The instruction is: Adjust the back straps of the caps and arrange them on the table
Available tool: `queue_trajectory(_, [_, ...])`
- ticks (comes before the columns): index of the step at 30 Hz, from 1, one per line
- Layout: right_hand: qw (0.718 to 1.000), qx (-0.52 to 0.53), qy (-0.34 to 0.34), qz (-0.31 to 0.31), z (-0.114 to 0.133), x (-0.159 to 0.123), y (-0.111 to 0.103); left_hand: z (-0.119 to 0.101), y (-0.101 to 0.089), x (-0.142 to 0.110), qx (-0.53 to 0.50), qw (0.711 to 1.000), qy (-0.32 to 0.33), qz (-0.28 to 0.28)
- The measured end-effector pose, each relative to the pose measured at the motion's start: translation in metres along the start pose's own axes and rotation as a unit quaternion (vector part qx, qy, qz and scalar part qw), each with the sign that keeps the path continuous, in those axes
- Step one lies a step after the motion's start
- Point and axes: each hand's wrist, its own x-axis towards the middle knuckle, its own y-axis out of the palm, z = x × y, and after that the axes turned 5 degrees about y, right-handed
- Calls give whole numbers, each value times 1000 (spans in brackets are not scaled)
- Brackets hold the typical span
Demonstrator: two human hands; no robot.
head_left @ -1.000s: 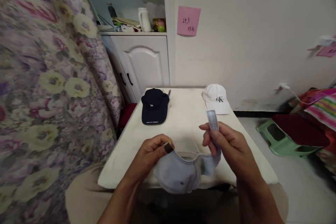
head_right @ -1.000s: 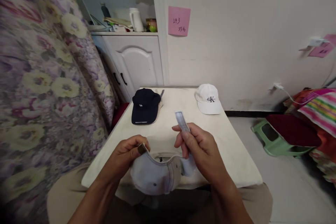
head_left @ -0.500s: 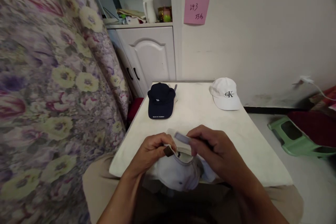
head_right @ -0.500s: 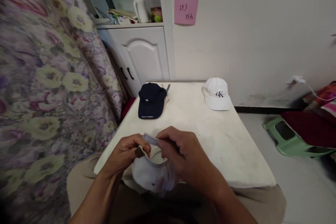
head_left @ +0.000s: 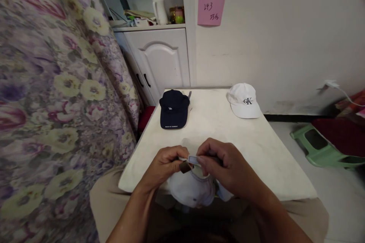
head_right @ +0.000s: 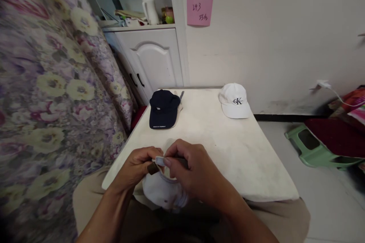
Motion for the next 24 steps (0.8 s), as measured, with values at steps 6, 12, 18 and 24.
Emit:
queue_trajectory(6, [998,54,23,17,-5,3,1,0,1,1,4,1000,-1,1])
queue_trajectory(12, [995,93,37,24,-7,4,1,1,1,1,14,1000,-11,-6])
queue_trajectory(18, [990,123,50,46,-12,7,1,-1,1,2,27,1000,-14,-4])
queue_trajectory(24, [989,127,59,51,-15,8,2,-1,1,3,34,999,-19,-4])
